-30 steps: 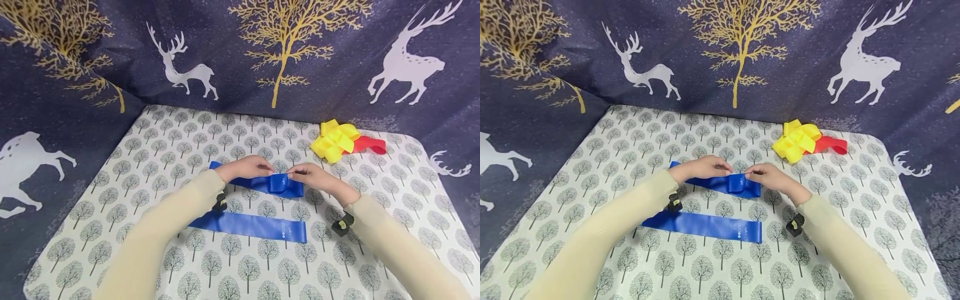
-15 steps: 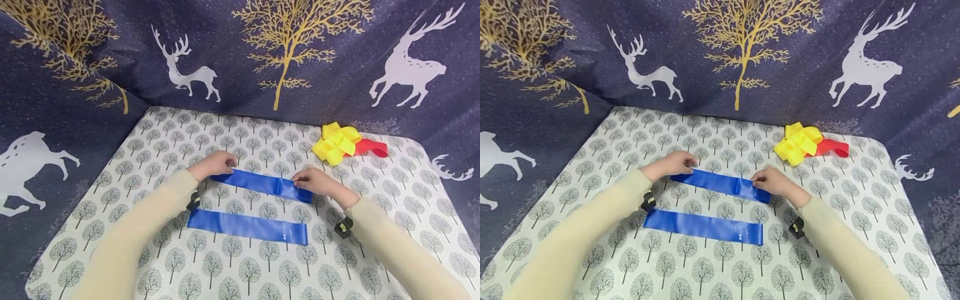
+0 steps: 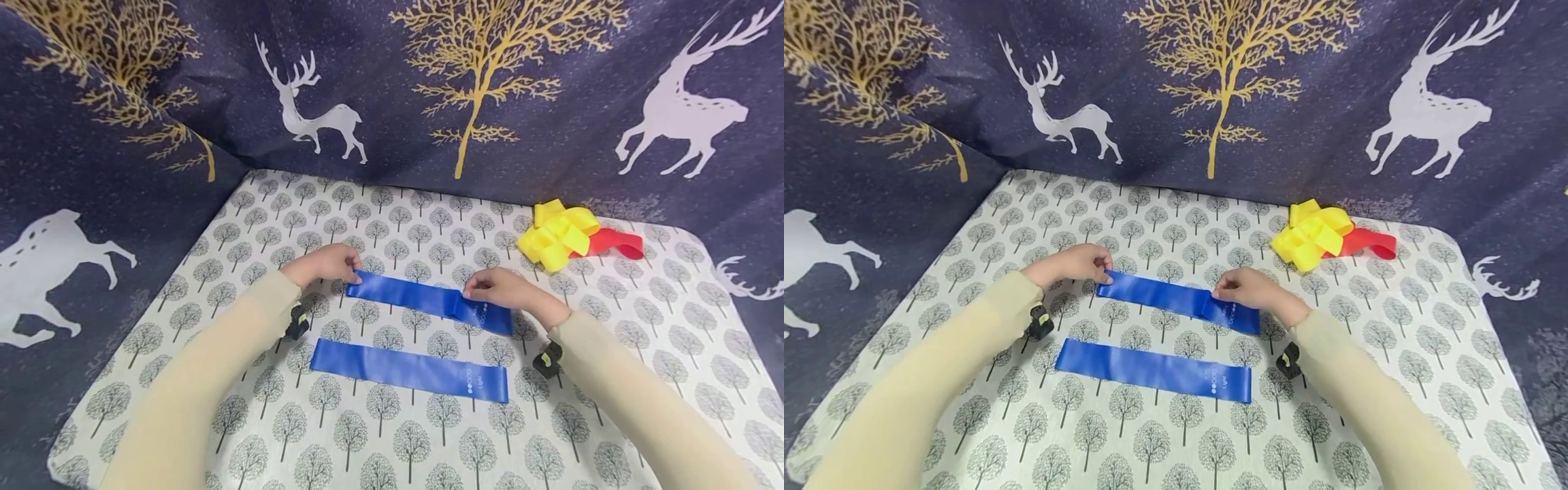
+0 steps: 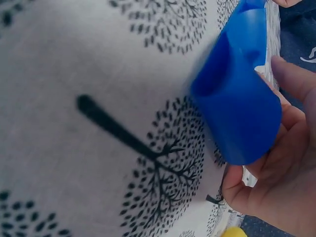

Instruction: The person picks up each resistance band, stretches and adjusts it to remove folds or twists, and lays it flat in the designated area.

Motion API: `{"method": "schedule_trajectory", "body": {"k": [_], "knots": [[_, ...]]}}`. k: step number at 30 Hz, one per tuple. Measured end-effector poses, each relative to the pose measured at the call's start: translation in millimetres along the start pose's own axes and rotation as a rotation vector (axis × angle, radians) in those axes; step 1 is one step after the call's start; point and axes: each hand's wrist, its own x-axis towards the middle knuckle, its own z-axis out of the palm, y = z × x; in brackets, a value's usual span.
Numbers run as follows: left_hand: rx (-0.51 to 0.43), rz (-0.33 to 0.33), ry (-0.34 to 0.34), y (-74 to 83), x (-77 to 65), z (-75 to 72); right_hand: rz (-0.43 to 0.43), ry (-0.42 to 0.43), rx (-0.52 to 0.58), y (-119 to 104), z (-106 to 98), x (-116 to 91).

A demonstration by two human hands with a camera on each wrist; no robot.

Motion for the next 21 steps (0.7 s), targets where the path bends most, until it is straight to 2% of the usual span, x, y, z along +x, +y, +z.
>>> {"method": "schedule_trajectory", "body": {"k": [4, 7, 11, 14, 18, 21], "knots": [[-0.05, 0.031, -0.002, -4.3, 2.2, -2.6, 0.029, -0.029, 0.026, 0.8, -2.4, -2.2], [-0.064, 0.032, -0.011, -7.9, 1.8, -6.1, 0.064, -0.046, 0.025, 1.1, -4.9, -9.4], [-0.082, 0.021, -0.038, -12.2, -1.3, -11.0, 0.058, -0.08, 0.028, 3.2, -8.2, -20.5], [-0.158, -0.003, -0.049, -16.0, -3.7, -12.9, 0.049, -0.105, 0.041, 6.1, -10.9, -27.6], [-0.311, -0.067, -0.066, -22.4, -7.8, -11.8, 0.035, -0.107, 0.046, 11.2, -13.1, -34.9], [-0.404, -0.115, -0.108, -26.7, -11.0, -9.5, 0.045, -0.086, 0.087, 14.8, -13.9, -39.1]]}}
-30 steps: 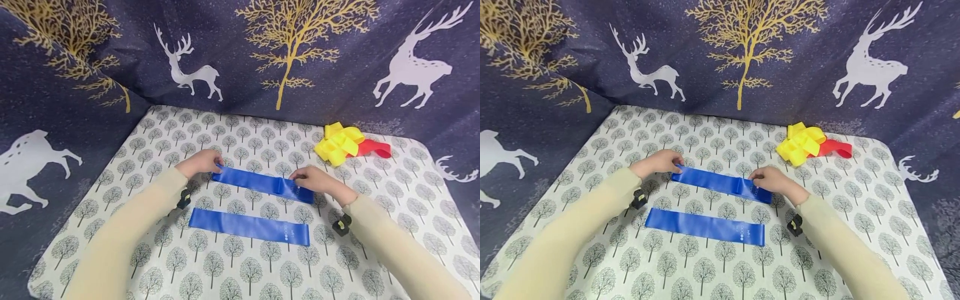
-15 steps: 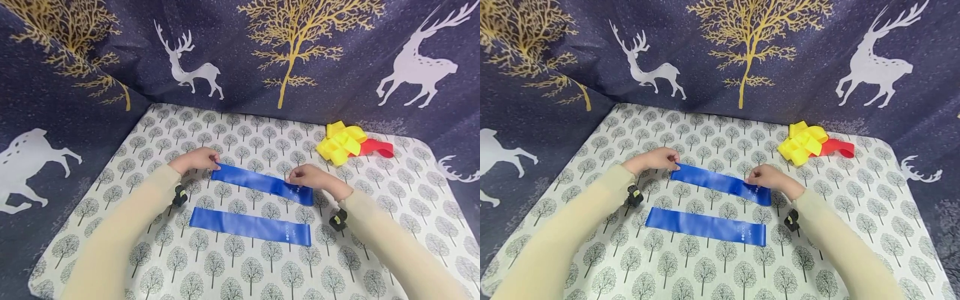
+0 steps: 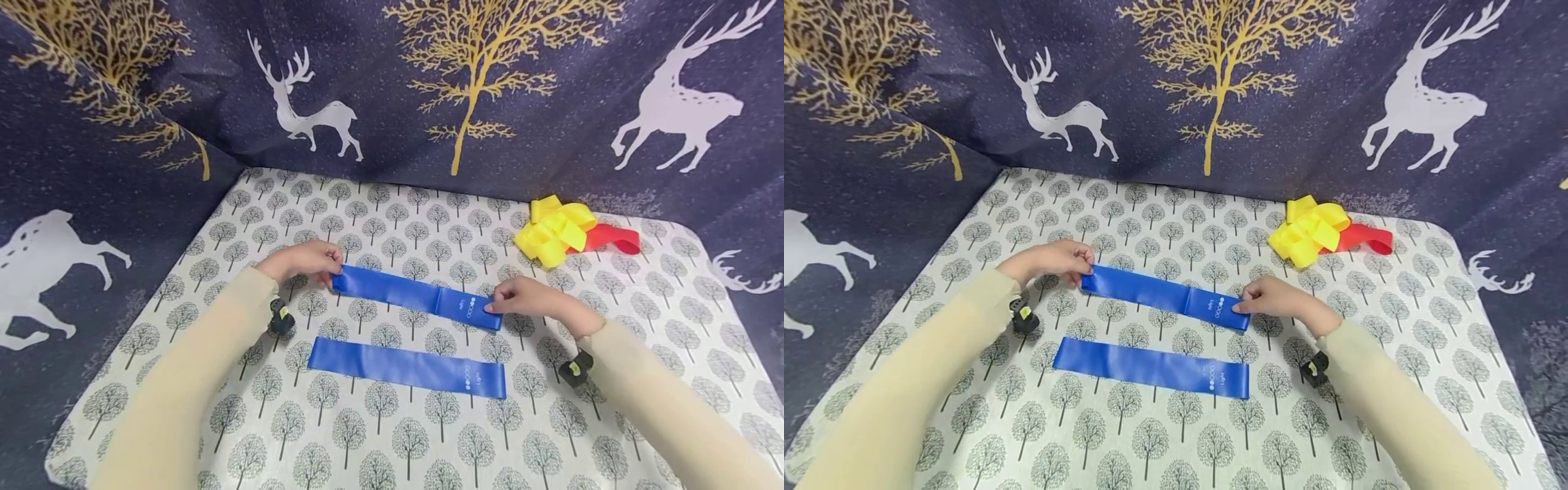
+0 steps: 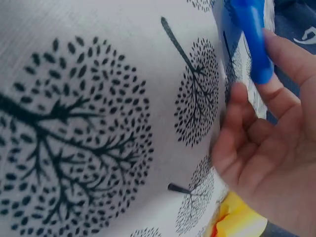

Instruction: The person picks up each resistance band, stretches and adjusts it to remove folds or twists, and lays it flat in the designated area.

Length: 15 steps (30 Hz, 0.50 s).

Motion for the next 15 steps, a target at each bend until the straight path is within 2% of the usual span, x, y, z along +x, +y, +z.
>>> {"method": "schedule_trajectory", "body": {"k": [3, 6, 8, 12, 15], "knots": [[-0.065, -0.033, -0.064, -5.2, -1.3, 1.9, 0.05, -0.001, 0.122, 2.5, 1.5, -2.6], [-0.092, -0.03, -0.12, -7.8, -2.4, 5.1, 0.101, -0.017, 0.266, 3.7, 5.3, -3.9], [-0.102, -0.023, -0.137, -8.0, -3.6, 7.2, 0.123, -0.026, 0.324, 4.4, 8.8, -3.9], [-0.071, -0.003, -0.115, -5.9, -8.6, 11.8, 0.133, -0.012, 0.34, 5.0, 13.9, -3.8], [-0.021, 0.002, -0.074, -3.2, -14.5, 15.9, 0.126, -0.001, 0.325, 3.0, 15.8, -4.3]]}}
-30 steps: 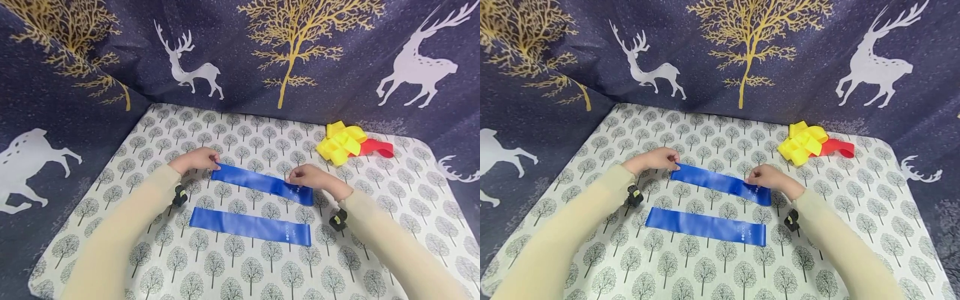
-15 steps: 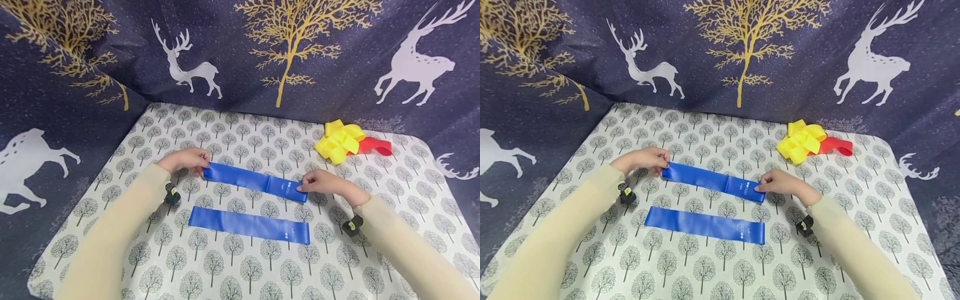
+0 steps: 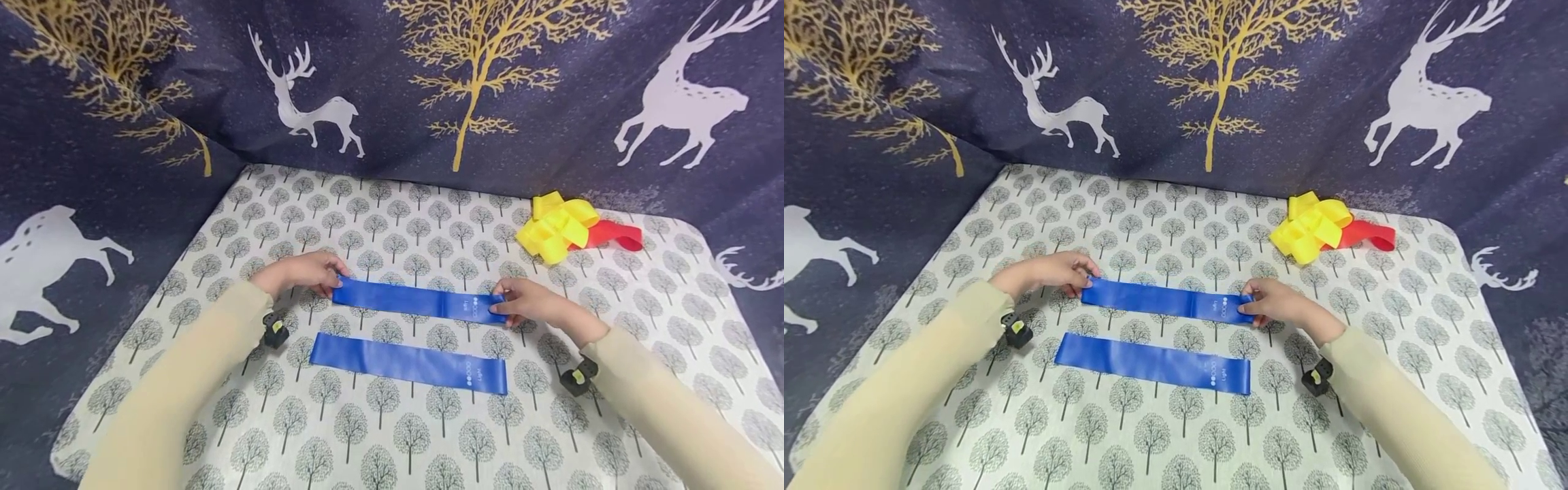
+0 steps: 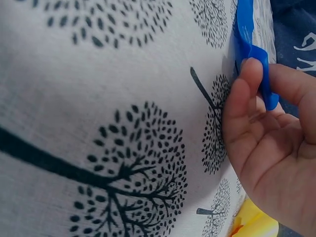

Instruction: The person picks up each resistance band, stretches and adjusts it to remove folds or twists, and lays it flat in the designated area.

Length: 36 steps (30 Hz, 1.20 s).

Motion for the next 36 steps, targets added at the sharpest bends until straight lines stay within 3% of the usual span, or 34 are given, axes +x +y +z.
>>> {"method": "schedule_trajectory", "body": {"k": [9, 17, 21, 27, 29, 32, 36], "knots": [[0.211, 0.009, 0.169, 3.6, -3.6, 16.3, 0.015, 0.034, -0.027, -1.0, 1.5, -7.1], [0.304, 0.1, 0.221, 0.5, -2.0, 17.9, 0.025, 0.039, -0.034, -4.1, 3.4, -8.5], [0.375, 0.053, 0.242, 3.1, -5.5, 12.7, -0.019, 0.053, -0.117, -6.0, 5.6, -9.0], [0.5, -0.029, 0.28, 4.7, -7.7, 5.2, -0.167, 0.095, -0.237, -11.2, 12.6, -2.7], [0.515, 0.003, 0.292, 7.5, -2.2, 8.8, -0.226, 0.12, -0.247, -12.5, 15.4, 1.5], [0.518, 0.109, 0.308, 19.3, 9.7, 19.8, -0.278, 0.14, -0.252, -16.1, 18.6, 7.6], [0.422, 0.255, 0.241, 44.5, 25.9, 40.0, -0.279, 0.103, -0.272, -24.6, 21.1, 13.2]]}}
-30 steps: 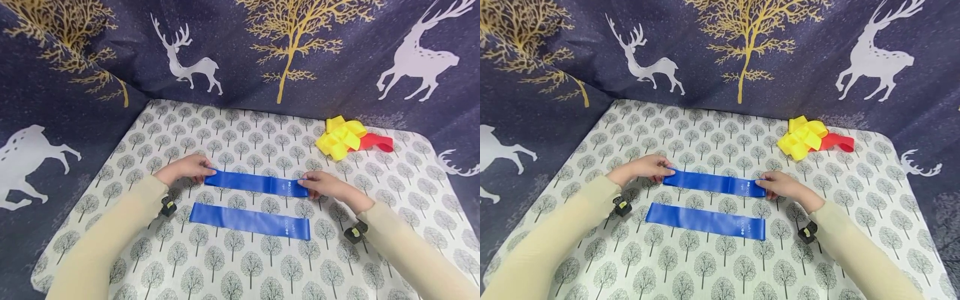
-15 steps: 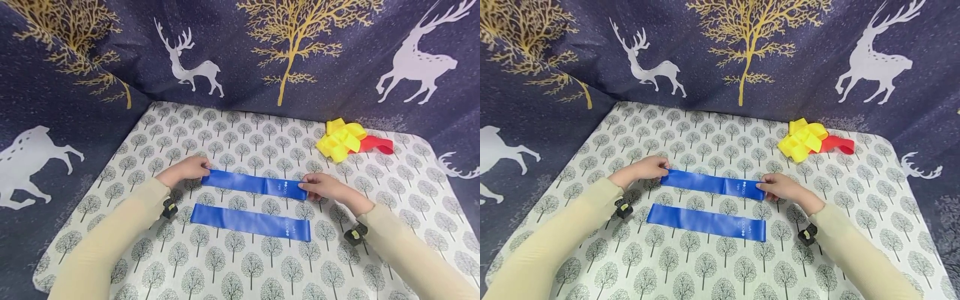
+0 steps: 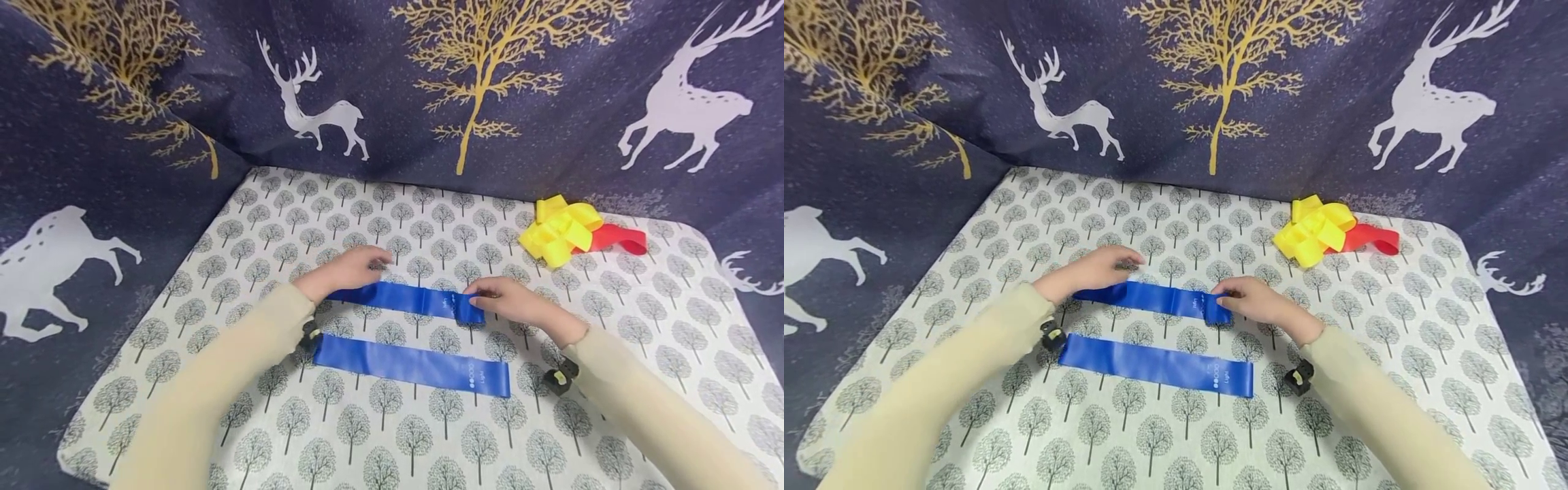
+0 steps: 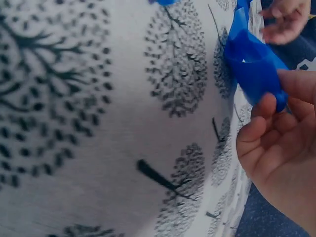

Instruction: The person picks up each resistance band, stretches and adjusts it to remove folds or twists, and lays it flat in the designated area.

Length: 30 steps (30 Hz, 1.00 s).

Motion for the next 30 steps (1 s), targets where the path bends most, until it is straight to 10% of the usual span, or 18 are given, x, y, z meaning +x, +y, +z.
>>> {"method": "schedule_trajectory", "body": {"k": [10, 20, 30], "knots": [[-0.092, 0.121, -0.221, 42.0, 32.9, 23.4, 0.07, -0.082, 0.135, -5.4, -8.4, 6.4], [-0.08, 0.096, -0.173, 35.4, 24.2, 16.1, 0.043, -0.079, 0.097, -1.2, -11.9, -0.1], [-0.13, 0.097, -0.007, 44.8, 6.5, -28.4, 0.025, -0.183, 0.084, -2.8, -13.8, -4.3]]}}
